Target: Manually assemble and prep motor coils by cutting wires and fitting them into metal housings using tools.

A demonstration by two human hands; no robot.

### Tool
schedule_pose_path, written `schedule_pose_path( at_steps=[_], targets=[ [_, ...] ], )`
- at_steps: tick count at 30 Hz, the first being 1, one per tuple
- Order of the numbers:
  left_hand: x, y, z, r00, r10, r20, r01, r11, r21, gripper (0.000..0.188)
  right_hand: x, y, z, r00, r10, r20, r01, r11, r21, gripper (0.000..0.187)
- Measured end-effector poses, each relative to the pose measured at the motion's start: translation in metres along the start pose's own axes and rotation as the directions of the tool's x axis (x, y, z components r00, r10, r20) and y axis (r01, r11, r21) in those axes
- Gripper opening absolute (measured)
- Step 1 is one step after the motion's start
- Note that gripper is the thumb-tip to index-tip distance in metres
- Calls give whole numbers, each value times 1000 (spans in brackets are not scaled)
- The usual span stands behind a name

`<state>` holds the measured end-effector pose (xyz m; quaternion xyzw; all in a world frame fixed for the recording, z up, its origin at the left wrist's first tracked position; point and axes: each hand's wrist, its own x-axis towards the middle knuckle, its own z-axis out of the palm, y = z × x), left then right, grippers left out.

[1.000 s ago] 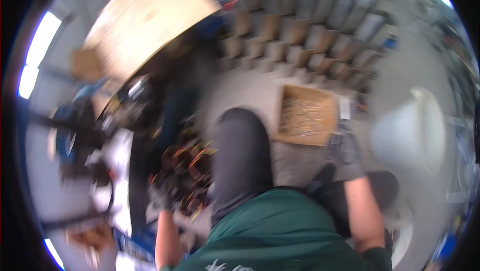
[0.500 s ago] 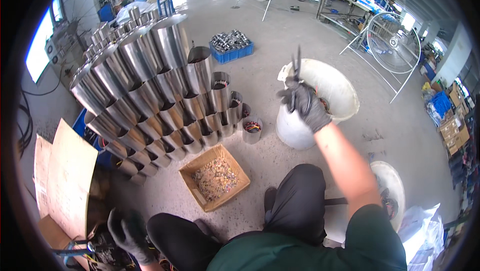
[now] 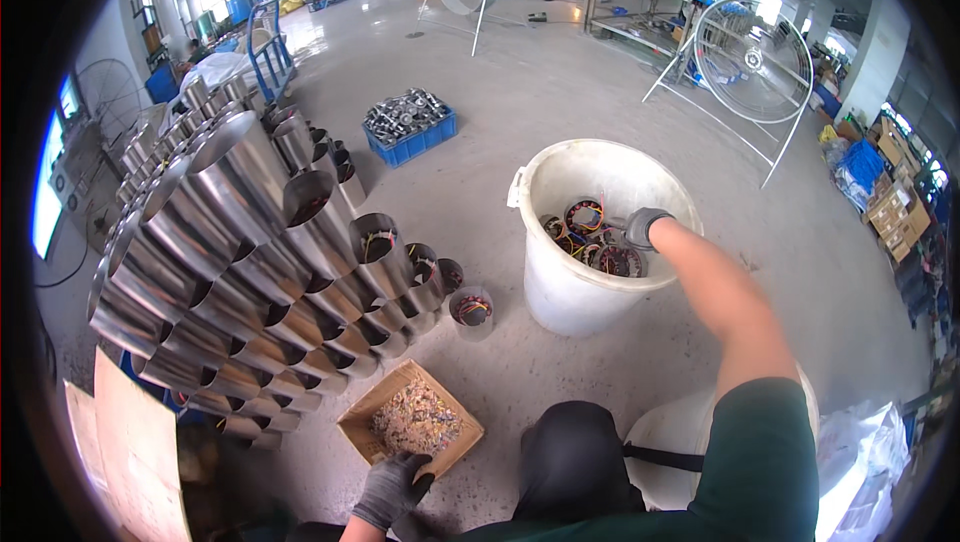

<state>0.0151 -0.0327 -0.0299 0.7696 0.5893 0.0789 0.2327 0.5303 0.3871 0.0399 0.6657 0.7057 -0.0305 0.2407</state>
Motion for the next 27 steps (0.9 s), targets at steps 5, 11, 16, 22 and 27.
schedule_pose_path(
  at_steps=[5, 11, 16, 22, 27],
  targets=[
    [10, -14, 8, 992, -58, 113, 61, 998, -22, 36, 22, -9, 12, 957, -250, 145, 255, 967, -21, 41],
    [22, -23, 11, 979, -98, 181, 104, 994, -20, 37, 96, -7, 70, 912, -403, 73, 398, 914, 80, 57],
    [10, -38, 17, 970, -139, 199, 147, 989, -28, 38, 112, -35, 74, 907, -378, 186, 353, 923, 156, 61],
    [8, -45, 10, 942, -223, 252, 222, 974, 33, 40, 134, -34, 94, 810, -545, 216, 555, 832, 17, 62],
    [21, -48, 14, 965, -161, 207, 166, 986, -6, 38, 129, -16, 105, 810, -567, 149, 584, 802, -123, 54]
  ],
)
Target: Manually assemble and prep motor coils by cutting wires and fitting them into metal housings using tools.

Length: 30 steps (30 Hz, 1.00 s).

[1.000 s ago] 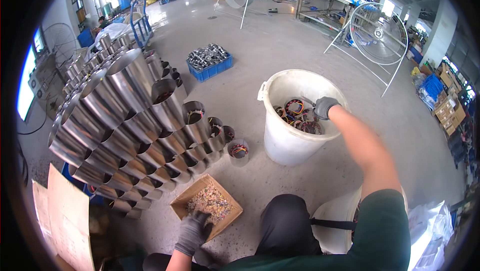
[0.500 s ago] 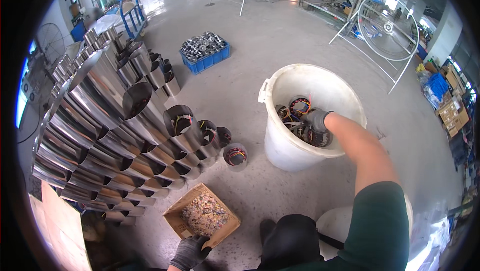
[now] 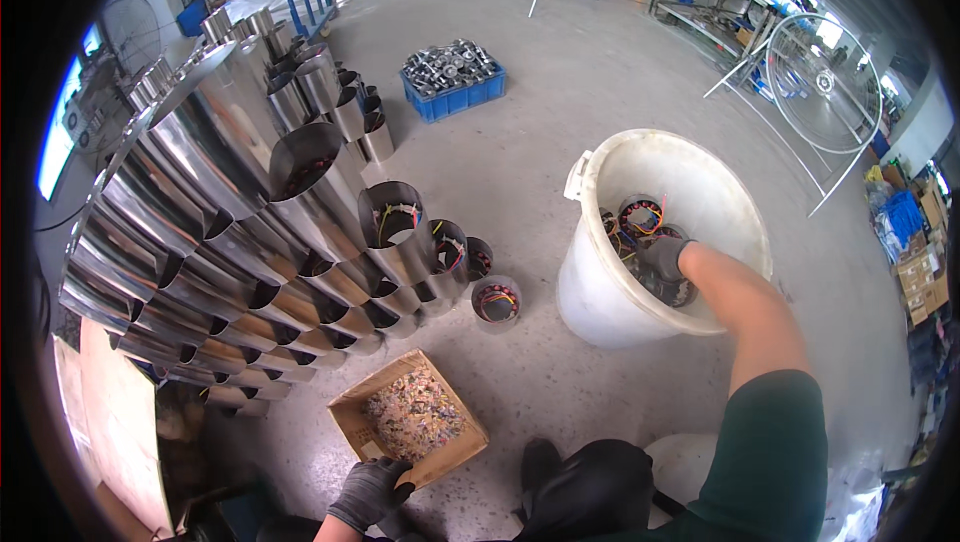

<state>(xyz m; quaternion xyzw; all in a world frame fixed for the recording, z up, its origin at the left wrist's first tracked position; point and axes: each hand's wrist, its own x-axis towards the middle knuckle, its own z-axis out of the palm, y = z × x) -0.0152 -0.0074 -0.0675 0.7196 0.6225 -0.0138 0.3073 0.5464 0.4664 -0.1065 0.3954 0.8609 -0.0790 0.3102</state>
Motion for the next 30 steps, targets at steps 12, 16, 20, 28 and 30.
schedule_pose_path(
  at_steps=[12, 16, 20, 28, 30],
  targets=[
    [-28, 18, -10, 998, 27, -59, -25, 999, 31, 42, -105, -38, -119, 918, 361, -165, -367, 930, -8, 42],
    [-42, 43, -30, 989, 61, -131, -50, 995, 84, 45, -156, -52, -149, 696, 578, -425, -395, 803, 446, 49],
    [-59, 64, -35, 907, 228, -354, -233, 972, 31, 39, -191, -101, -166, 562, 670, -485, 27, 571, 820, 44],
    [-103, 100, -46, 486, 308, -818, -549, 836, -11, 33, -202, -349, -166, 948, 168, -270, 317, -589, 744, 22],
    [-117, 110, -55, 420, 300, -857, -528, 849, 38, 38, -204, -409, -147, 949, 0, -315, 258, -573, 778, 34]
  ],
)
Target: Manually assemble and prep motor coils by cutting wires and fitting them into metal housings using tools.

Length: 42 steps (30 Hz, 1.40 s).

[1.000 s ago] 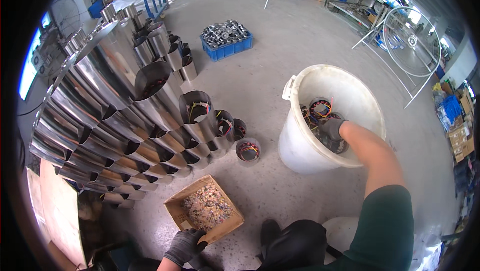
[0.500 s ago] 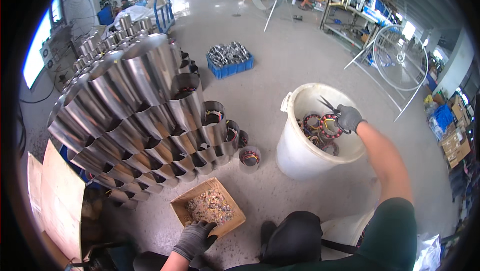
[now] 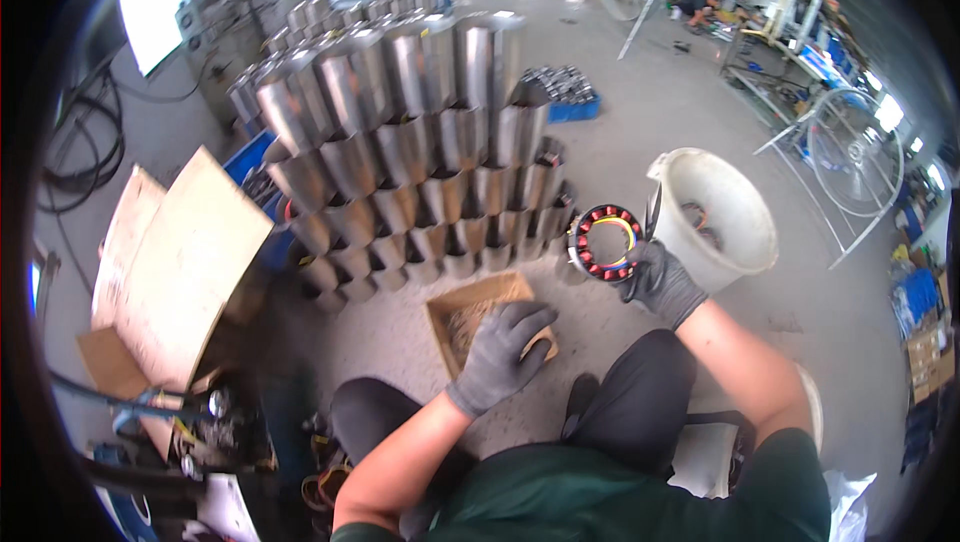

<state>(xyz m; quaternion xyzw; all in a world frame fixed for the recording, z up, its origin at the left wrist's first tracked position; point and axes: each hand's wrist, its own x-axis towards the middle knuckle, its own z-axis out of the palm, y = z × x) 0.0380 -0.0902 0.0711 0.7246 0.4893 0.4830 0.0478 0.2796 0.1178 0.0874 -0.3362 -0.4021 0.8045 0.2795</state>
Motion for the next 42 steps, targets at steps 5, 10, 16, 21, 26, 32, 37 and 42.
schedule_pose_path(
  at_steps=[5, 10, 16, 21, 26, 32, 37, 42],
  targets=[
    [-30, -13, 4, 999, -17, -50, 29, 970, 242, 45, 8, 112, 79, 993, 30, 113, -58, 967, 250, 44],
    [-64, -40, 20, 986, -123, -109, 154, 921, 359, 39, 20, 175, 88, 973, 172, 151, -215, 917, 337, 37],
    [-78, -60, 31, 967, -243, -70, 253, 937, 242, 28, 24, 202, 91, 996, 78, 44, -89, 936, 341, 34],
    [-78, -67, 40, 945, -321, -58, 326, 932, 161, 24, 28, 210, 86, 983, 92, -161, -42, 956, 291, 35],
    [-75, -72, 44, 967, -256, -1, 247, 930, 272, 19, 27, 209, 83, 973, 110, -203, -63, 972, 228, 35],
    [-78, -90, 48, 906, -397, 146, 396, 917, 36, 19, 33, 217, 78, 941, 37, -337, -20, 998, 53, 37],
    [-78, -103, 49, 877, -473, 86, 479, 851, -215, 11, 43, 228, 58, 968, 56, -243, -6, 979, 202, 38],
    [-81, -131, 29, 793, -607, -41, 606, 781, 152, 24, 38, 220, 56, 949, 4, -316, 49, 986, 158, 32]
  ],
)
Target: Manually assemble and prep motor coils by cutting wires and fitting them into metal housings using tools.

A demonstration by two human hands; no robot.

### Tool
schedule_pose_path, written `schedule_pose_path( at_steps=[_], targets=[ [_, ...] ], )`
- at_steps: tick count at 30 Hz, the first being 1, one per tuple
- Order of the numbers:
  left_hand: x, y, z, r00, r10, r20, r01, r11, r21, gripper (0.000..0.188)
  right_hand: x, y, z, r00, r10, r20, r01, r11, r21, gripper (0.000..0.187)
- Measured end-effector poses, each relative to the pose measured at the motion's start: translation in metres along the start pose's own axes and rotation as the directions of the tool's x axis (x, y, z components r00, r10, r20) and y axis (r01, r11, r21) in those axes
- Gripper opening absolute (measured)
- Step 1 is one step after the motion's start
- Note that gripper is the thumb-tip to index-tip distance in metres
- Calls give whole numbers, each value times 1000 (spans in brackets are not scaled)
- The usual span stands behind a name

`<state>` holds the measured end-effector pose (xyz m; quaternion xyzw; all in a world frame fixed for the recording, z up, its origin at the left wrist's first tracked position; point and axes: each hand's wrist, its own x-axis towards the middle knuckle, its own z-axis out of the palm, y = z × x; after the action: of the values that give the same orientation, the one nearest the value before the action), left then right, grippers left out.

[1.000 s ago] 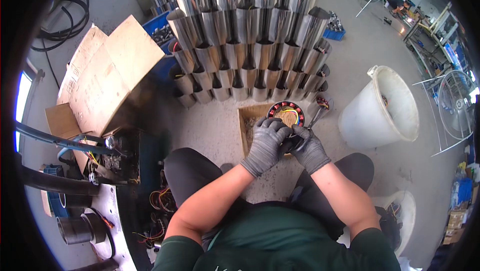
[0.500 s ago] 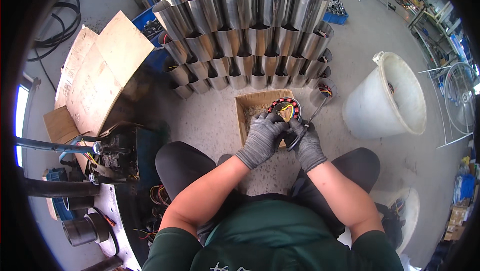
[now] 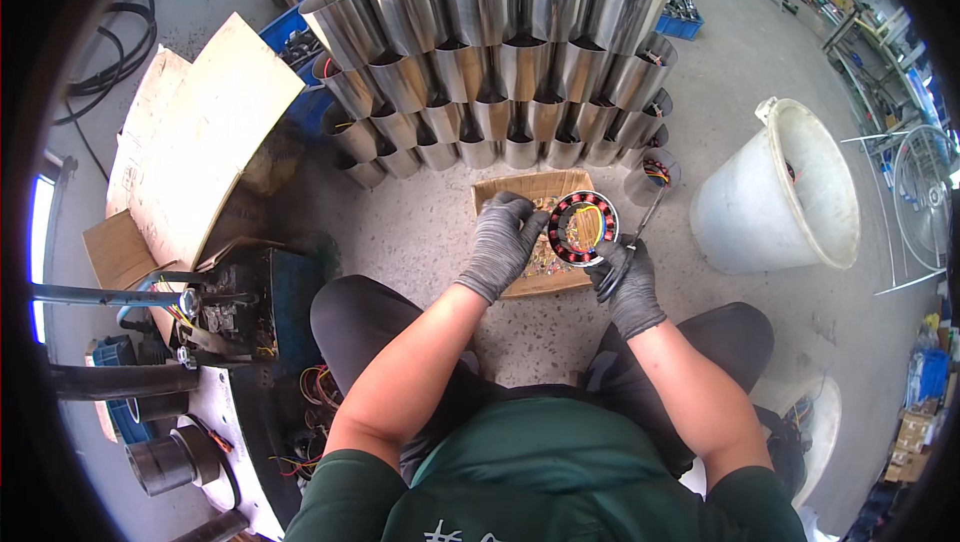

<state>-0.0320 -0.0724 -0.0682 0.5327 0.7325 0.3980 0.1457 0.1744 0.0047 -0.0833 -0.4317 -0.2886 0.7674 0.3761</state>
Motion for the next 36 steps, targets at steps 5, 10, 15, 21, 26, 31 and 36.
schedule_pose_path(
  at_steps=[5, 10, 15, 21, 26, 31, 36],
  targets=[
    [4, -15, 1, 990, -20, -137, 21, 1000, 5, 37, -2, -7, -13, 1000, -5, -8, 3, 975, -220, 43],
    [9, -9, -1, 908, -362, 210, 418, 782, -462, 32, -11, -12, -11, 998, -41, 47, 51, 973, -225, 47],
    [6, 5, -8, 892, -351, 286, 434, 484, -760, 38, -12, -14, -15, 994, -86, 73, 100, 970, -223, 46],
    [9, 0, -15, 873, -322, 367, 423, 124, -897, 57, -9, -18, -19, 996, -81, 26, 83, 988, -130, 44],
    [10, -4, -17, 860, -265, 437, 445, -32, -895, 67, -4, -18, -23, 996, -79, 41, 82, 993, -87, 44],
    [10, 5, -19, 875, -189, 446, 434, -101, -895, 63, -3, -18, -25, 996, -84, 18, 85, 996, -30, 46],
    [11, -4, -12, 886, -266, 380, 437, 201, -877, 52, -4, -19, -26, 996, -94, 9, 94, 996, 3, 47]
  ],
)
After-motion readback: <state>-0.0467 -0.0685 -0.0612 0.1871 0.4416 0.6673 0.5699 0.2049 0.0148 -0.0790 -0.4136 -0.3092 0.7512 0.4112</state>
